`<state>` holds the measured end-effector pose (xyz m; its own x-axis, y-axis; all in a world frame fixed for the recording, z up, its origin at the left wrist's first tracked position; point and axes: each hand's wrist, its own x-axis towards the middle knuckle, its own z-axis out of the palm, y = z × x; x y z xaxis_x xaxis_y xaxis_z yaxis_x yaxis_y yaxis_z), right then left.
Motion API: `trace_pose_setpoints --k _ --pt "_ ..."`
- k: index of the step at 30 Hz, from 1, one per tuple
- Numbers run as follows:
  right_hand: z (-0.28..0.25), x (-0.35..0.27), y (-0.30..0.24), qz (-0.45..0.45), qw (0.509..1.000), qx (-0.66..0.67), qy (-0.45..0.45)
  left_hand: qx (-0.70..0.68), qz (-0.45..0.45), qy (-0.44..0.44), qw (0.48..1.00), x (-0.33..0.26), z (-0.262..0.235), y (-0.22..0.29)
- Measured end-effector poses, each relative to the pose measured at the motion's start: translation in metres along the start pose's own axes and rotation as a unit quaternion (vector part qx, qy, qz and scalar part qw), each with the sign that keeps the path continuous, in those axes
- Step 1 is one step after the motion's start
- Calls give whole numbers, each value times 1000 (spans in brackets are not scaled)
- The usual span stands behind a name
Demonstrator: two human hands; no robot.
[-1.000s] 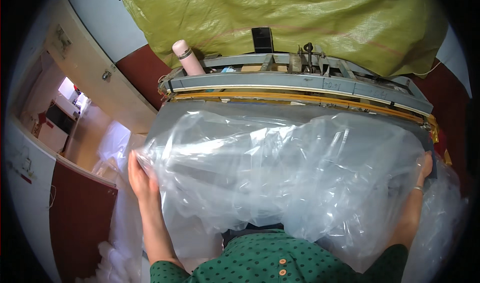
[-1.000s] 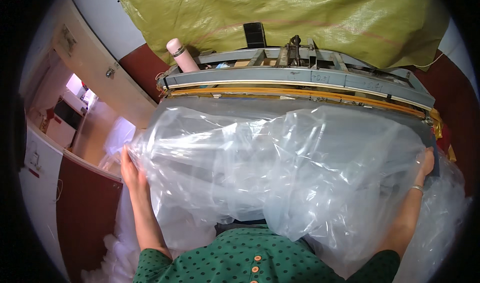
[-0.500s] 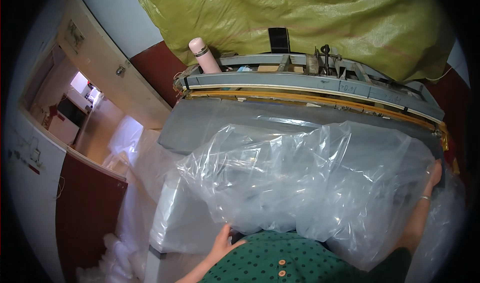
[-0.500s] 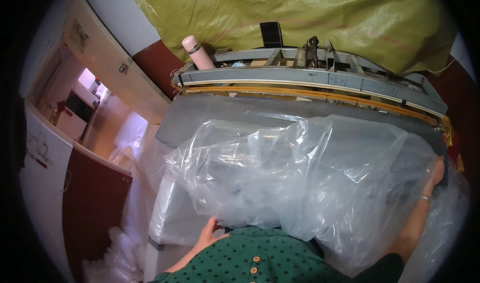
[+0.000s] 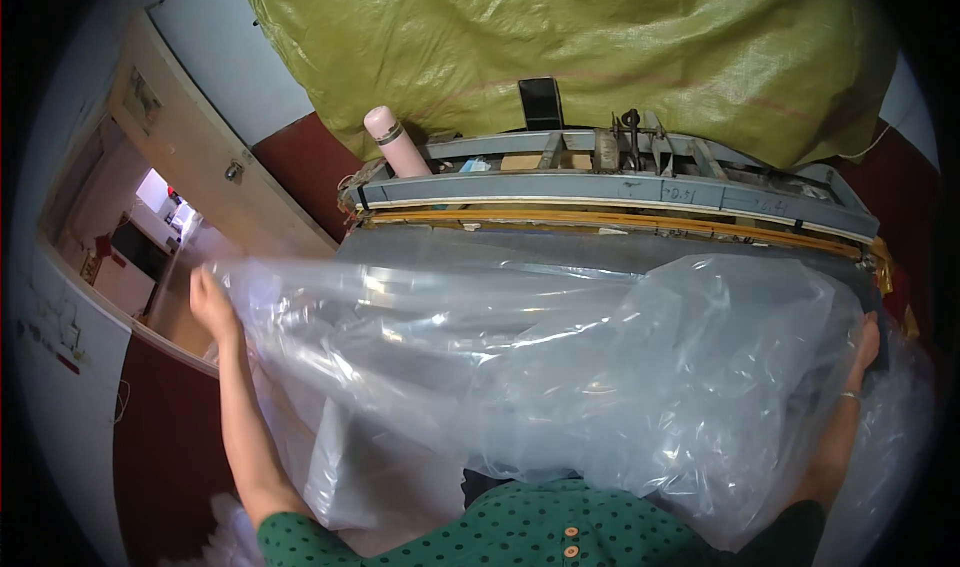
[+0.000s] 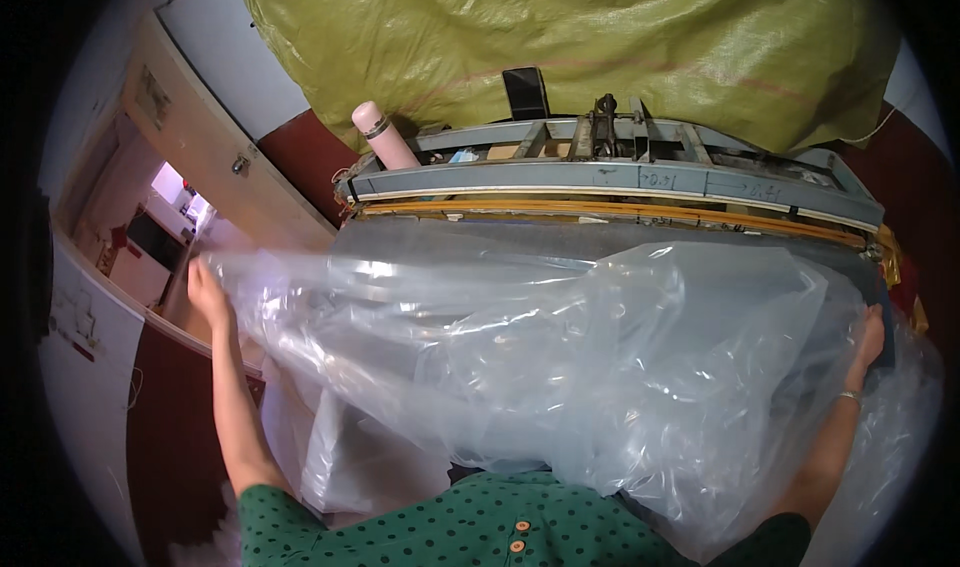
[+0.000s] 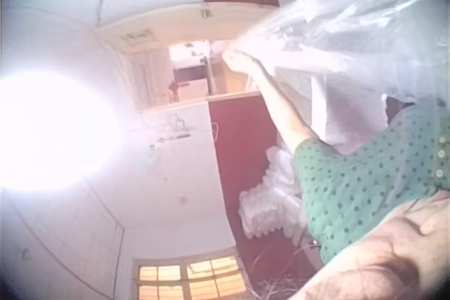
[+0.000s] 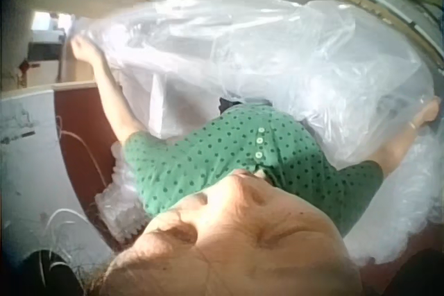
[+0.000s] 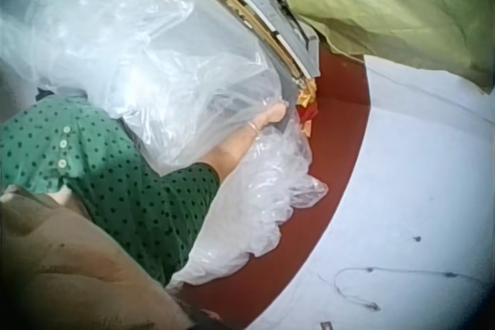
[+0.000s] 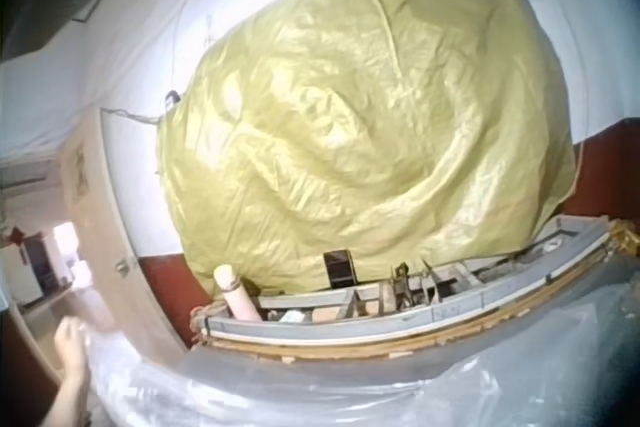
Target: The person wraps a large, rectangular upholstered furniture piece with a clear plastic sheet. They repeatedly lift, fold, and smooth the plastic over the surface of the item, ensuring it is fully covered. The task involves handling the plastic and the furniture piece by hand to achieve a protective covering.
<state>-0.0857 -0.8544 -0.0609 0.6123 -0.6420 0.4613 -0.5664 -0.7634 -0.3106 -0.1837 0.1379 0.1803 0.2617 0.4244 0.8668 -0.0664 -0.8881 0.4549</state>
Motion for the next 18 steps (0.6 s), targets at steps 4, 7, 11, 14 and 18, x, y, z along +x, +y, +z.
trace_pose_setpoints --k 4,7,11,14,18 --pt "2 0 -11 19 999 4 -48 319 38 -78 944 59 61 3" --pt "-20 -1 6 34 999 -24 -32 9 205 -121 971 -25 116 87" --pt "-11 9 51 27 998 -50 -36 11 199 -483 853 -182 114 40" --pt "6 12 71 -2 999 -46 4 40 95 -516 850 -194 110 -31" --pt "-5 9 78 -2 1000 -27 0 26 159 -441 883 -172 142 26"
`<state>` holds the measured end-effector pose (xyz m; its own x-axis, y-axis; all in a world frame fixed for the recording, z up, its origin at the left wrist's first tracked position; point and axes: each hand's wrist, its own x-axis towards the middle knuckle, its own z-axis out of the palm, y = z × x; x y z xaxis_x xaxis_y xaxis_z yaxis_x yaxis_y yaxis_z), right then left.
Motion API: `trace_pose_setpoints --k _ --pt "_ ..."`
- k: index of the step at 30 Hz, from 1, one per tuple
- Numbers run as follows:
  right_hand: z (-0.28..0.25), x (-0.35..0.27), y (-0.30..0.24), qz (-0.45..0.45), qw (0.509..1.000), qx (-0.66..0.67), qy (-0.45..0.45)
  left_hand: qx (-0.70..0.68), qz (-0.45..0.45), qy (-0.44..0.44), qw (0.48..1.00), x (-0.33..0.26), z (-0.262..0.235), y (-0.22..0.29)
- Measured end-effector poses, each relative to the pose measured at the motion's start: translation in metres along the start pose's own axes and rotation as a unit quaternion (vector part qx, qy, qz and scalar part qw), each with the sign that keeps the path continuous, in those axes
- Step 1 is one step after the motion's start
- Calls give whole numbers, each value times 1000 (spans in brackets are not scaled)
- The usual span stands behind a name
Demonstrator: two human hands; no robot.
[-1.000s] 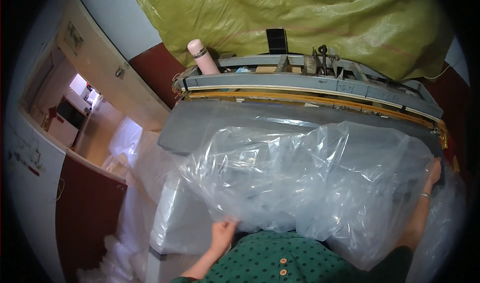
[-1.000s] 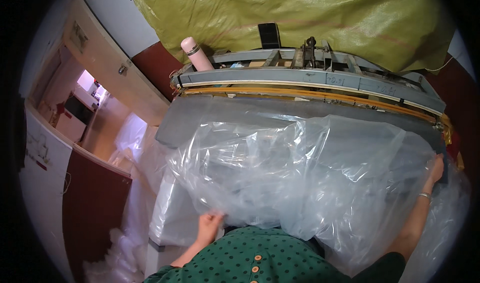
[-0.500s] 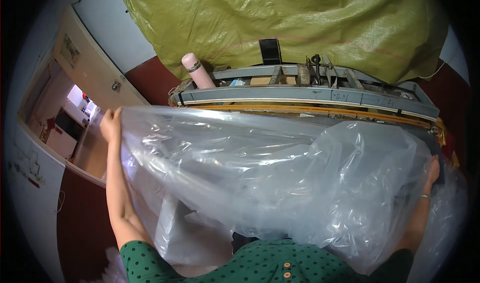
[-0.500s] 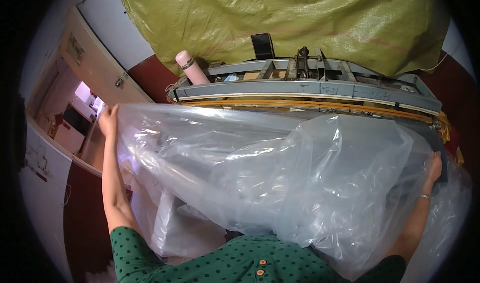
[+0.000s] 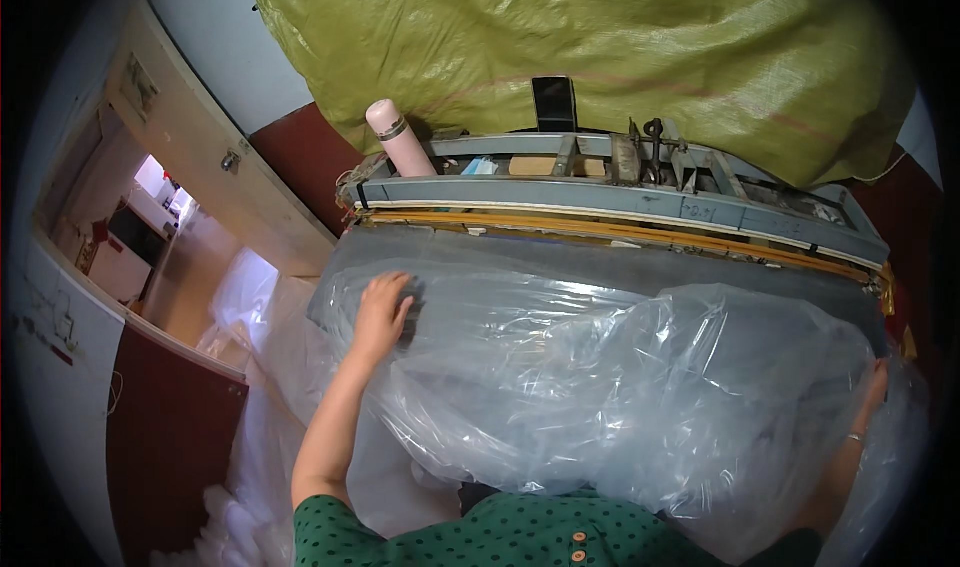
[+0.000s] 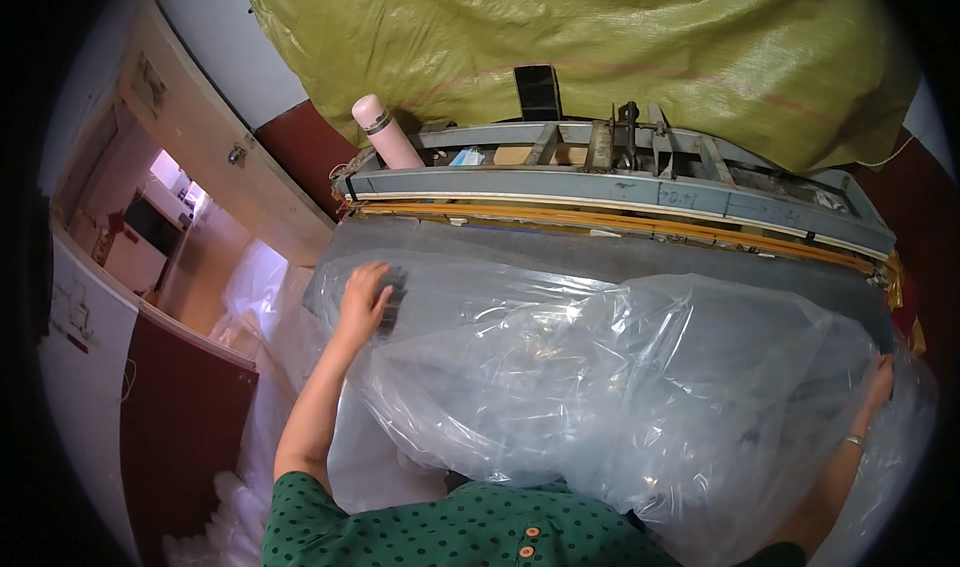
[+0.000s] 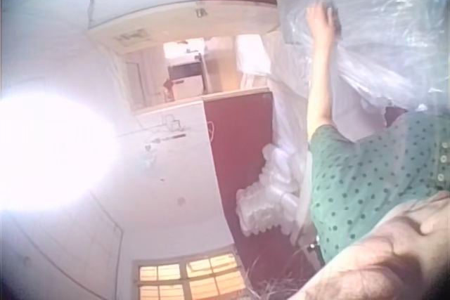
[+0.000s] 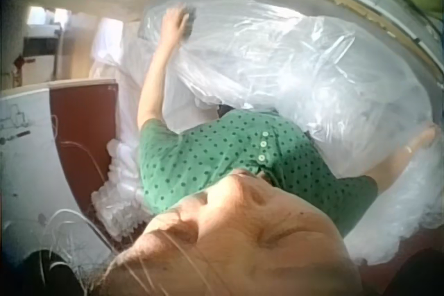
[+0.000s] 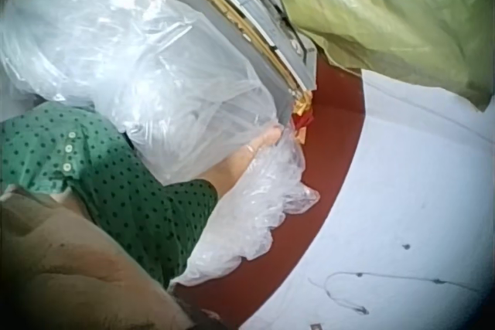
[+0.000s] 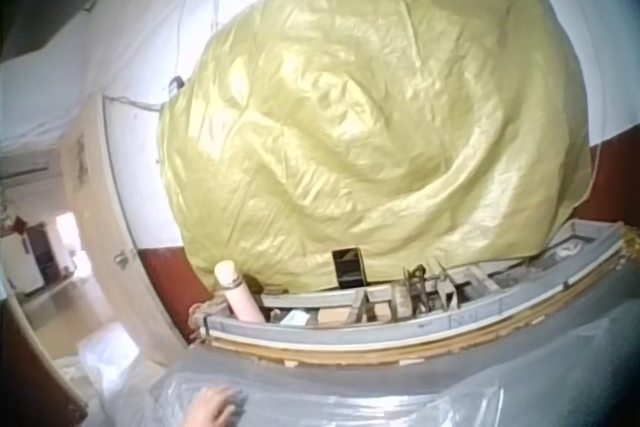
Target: The person wraps a large, rectangular upholstered furniture piece with a clear plastic sheet. They repeatedly lift, fold, and smooth the plastic over the surface of the item, ensuring it is fully covered. The task involves handling the plastic and the furniture piece by hand to achieve a protective covering.
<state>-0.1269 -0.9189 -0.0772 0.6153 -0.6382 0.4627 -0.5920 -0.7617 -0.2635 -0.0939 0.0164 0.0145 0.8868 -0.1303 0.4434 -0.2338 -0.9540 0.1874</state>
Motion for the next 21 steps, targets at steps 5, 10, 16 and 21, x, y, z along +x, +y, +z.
trace_pose_setpoints --k 5,10,16,21 --pt "-4 -2 -17 -11 999 30 16 43 -1 25 999 51 27 -1" --pt "9 3 2 -1 992 124 23 -38 -118 20 992 69 67 -19" --pt "-10 19 60 38 951 301 54 -103 -161 50 980 74 82 -5" --pt "-12 4 43 79 947 311 21 -54 -111 38 992 70 71 -13"
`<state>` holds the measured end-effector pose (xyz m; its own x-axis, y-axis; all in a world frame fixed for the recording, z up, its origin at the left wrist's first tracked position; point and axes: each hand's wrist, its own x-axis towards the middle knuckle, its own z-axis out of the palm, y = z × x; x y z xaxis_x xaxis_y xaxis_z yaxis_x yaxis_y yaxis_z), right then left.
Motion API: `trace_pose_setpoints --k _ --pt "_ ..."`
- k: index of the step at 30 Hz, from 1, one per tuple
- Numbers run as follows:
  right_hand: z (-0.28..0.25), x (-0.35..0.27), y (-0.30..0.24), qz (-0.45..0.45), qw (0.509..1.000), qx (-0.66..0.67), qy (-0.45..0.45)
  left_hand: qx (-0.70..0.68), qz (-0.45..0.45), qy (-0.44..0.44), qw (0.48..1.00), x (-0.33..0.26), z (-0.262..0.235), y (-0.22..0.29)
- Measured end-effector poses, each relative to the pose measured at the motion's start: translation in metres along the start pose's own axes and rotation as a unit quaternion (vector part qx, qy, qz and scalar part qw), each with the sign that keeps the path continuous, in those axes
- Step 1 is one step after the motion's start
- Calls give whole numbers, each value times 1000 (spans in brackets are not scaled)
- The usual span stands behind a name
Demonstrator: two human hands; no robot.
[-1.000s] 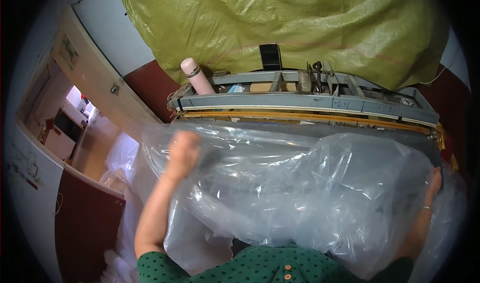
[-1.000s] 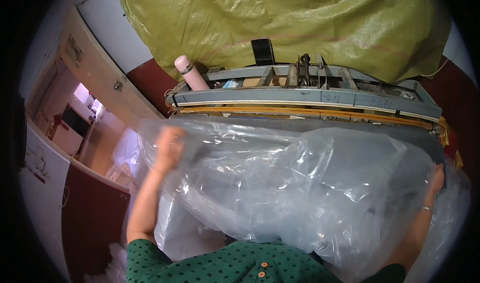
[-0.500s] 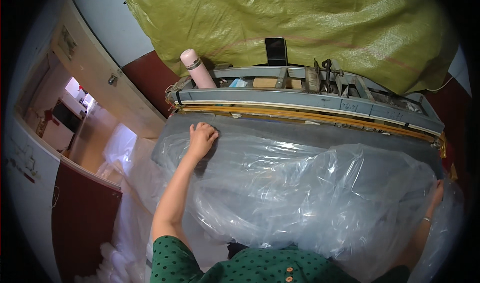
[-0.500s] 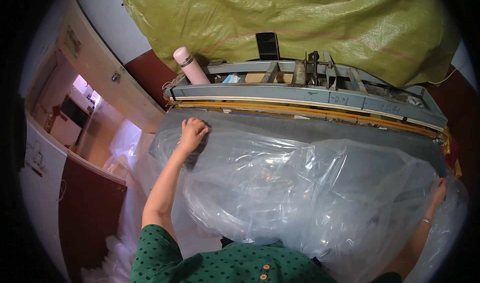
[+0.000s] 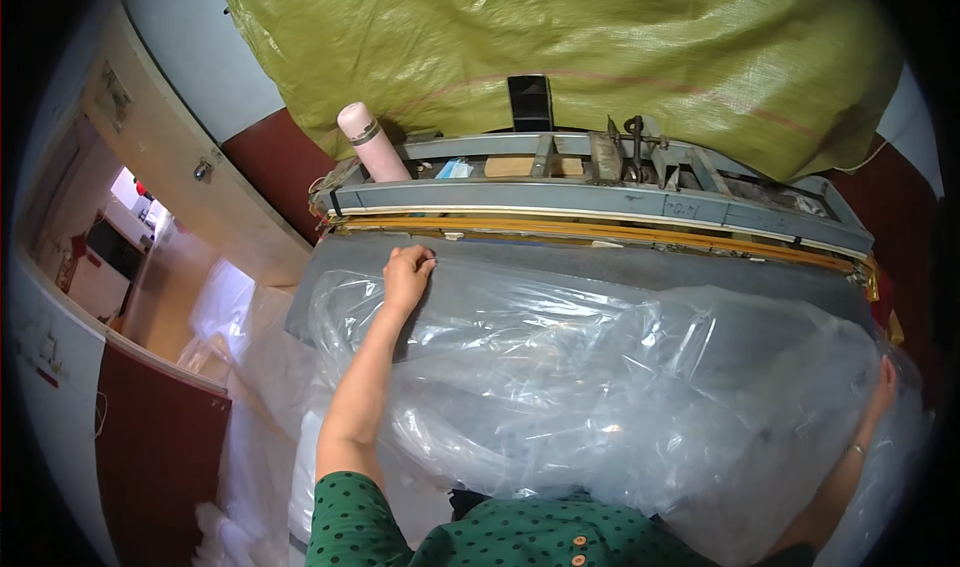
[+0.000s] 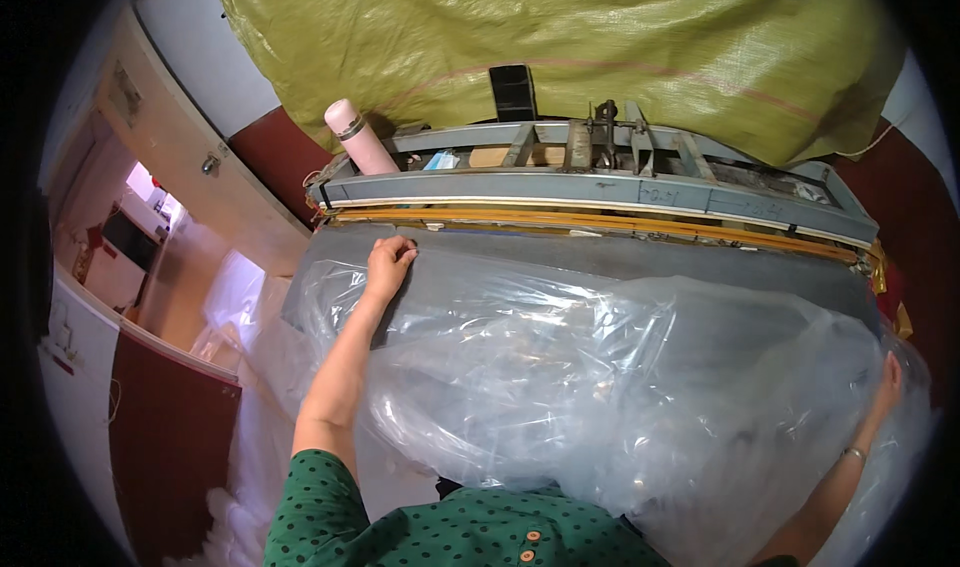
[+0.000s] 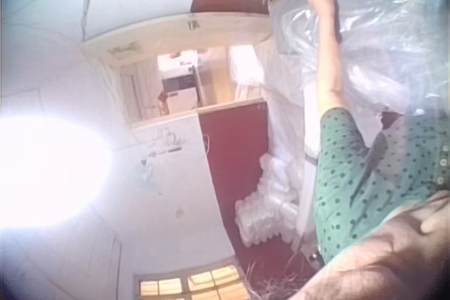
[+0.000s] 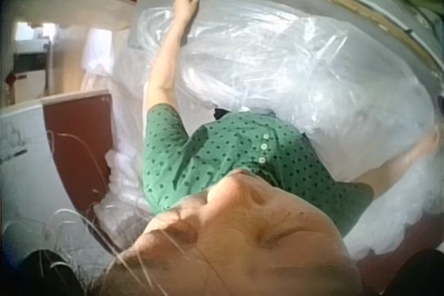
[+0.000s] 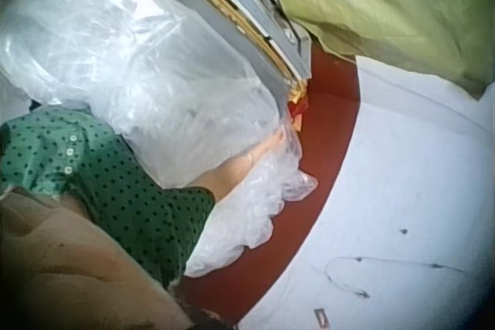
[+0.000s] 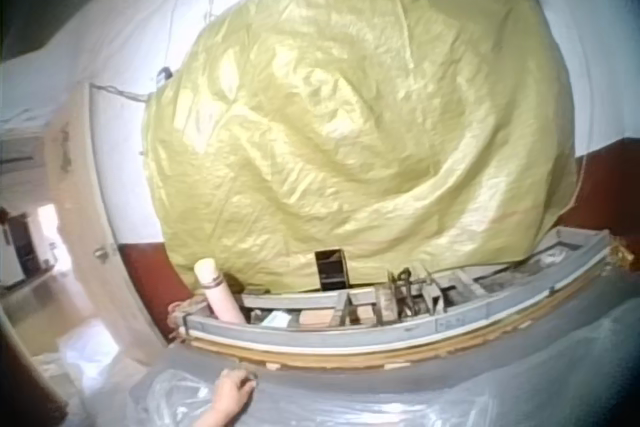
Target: The person wraps a large, rectangular upholstered furniture piece with a clear plastic sheet. They repeatedly lift, fold, and smooth the plastic over the surface of the item, ensuring it is fully covered. The task involves handling the plastic and the furniture piece by hand to achieve a protective covering.
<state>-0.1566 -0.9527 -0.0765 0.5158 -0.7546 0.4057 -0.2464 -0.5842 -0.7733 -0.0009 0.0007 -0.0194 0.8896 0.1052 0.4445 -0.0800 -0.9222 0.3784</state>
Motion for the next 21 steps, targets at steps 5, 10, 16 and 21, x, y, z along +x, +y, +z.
trace_pose_setpoints --k 5,10,16,21 --pt "16 72 -3 -133 792 -588 -99 -7 -22 33 999 31 10 7" --pt "91 73 -79 -83 940 -330 15 -219 -154 169 949 78 -22 -1" --pt "173 -37 -155 -31 991 -126 33 -60 -121 244 960 32 11 -97" --pt "167 -1 -122 -167 978 106 62 -144 -128 244 950 55 55 -87"
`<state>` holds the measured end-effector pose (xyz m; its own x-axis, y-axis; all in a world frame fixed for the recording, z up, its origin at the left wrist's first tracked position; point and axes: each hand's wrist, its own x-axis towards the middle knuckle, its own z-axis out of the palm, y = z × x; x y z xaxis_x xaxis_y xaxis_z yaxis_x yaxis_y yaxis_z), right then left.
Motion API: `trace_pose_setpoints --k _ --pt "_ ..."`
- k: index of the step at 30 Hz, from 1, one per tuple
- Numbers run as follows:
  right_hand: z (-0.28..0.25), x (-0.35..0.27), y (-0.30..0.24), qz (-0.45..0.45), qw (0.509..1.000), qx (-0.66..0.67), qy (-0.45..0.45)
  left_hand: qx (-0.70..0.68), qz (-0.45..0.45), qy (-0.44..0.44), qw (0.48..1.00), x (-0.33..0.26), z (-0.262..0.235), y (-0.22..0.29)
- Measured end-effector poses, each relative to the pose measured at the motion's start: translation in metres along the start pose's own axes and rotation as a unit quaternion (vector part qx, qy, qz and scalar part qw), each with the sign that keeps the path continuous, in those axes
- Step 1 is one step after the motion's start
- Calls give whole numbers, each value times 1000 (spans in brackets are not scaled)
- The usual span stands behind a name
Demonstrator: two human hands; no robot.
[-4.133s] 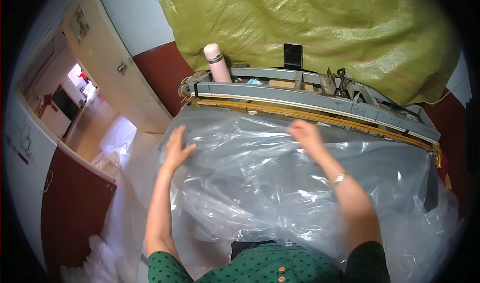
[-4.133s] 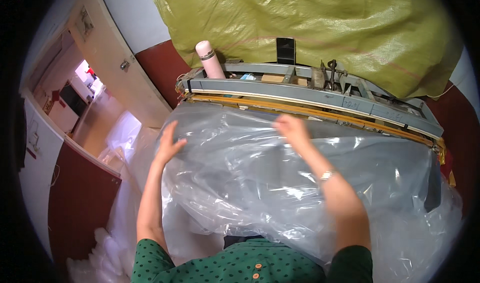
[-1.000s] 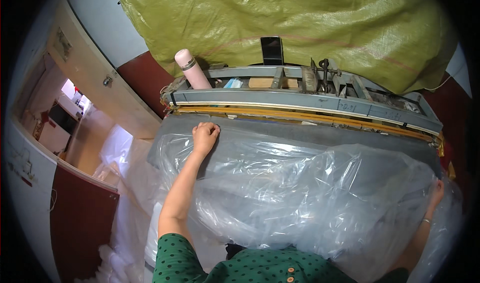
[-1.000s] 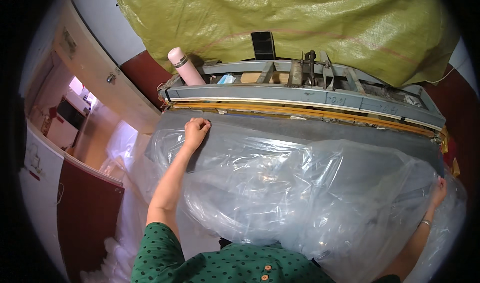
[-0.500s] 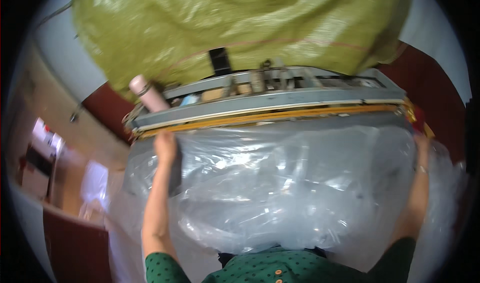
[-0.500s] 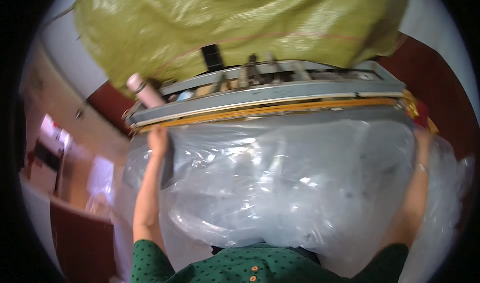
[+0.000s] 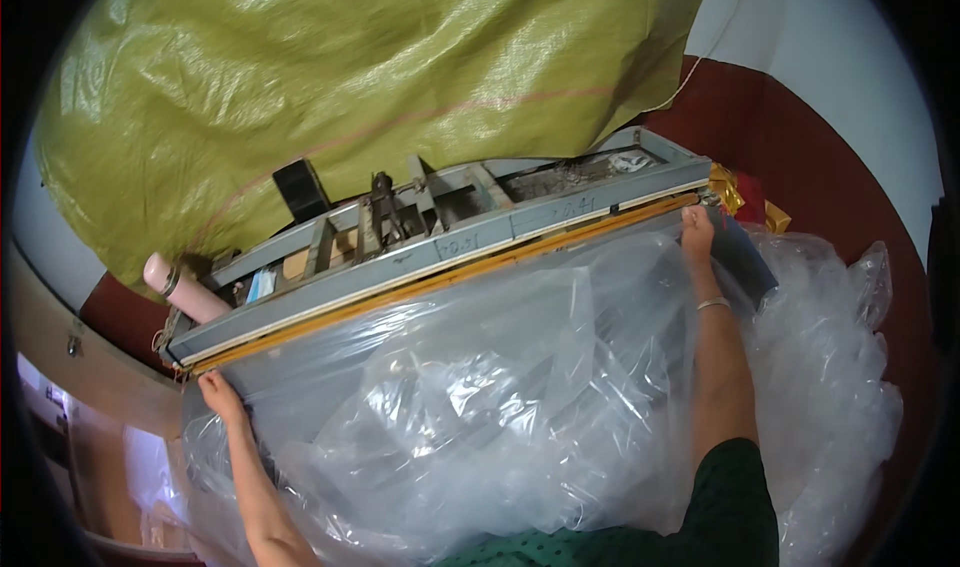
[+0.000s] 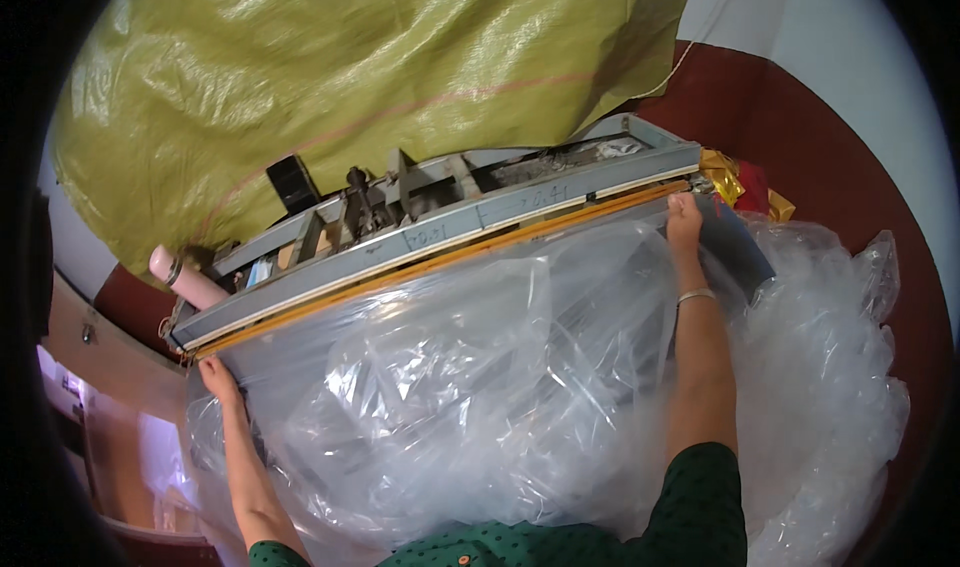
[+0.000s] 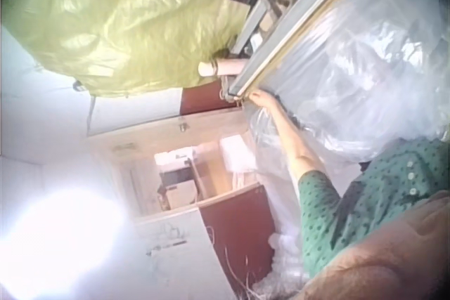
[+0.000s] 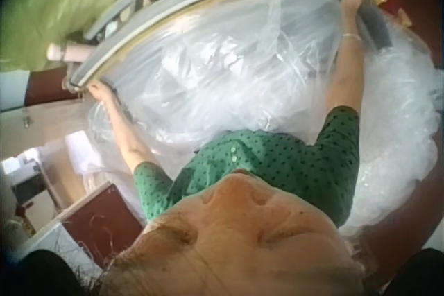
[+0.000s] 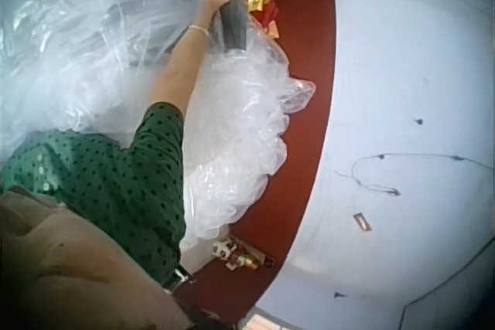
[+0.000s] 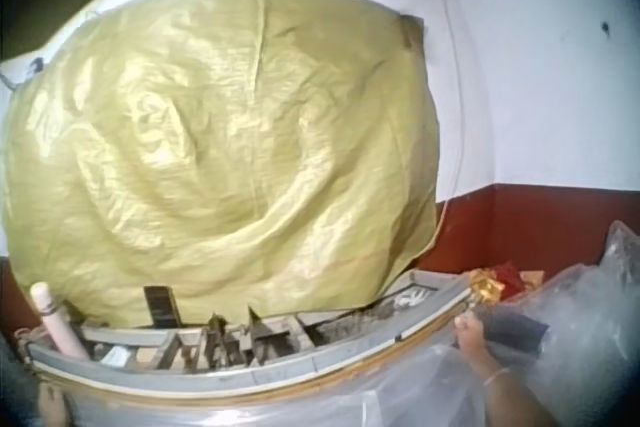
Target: The person wraps a large, rectangular upholstered furniture piece with a clear plastic sheet. They repeatedly lift, fold, and smooth the plastic over the surface of the item, ensuring it is fully covered. The task involves handling the plastic and the furniture piece by hand to achieve a protective covering.
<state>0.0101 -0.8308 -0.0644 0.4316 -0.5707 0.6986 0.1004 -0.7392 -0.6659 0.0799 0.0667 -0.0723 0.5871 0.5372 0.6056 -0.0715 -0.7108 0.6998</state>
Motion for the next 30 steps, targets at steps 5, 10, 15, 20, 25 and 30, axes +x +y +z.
trace_pose_setpoints --k 5,10,15,20,25,30 --pt "35 3 -24 50 998 34 -36 -79 -43 0 996 24 2 -15" --pt "38 10 -13 22 999 -26 16 -124 -54 7 991 29 14 -22" --pt "40 13 3 16 997 -67 24 -84 -87 50 991 20 11 5" --pt "32 14 13 126 990 58 22 -182 -179 36 966 21 3 1" --pt "37 14 -9 205 969 139 3 -221 -181 63 956 21 -2 2" --pt "32 19 2 180 976 118 -37 -237 -186 -39 953 23 -13 11"
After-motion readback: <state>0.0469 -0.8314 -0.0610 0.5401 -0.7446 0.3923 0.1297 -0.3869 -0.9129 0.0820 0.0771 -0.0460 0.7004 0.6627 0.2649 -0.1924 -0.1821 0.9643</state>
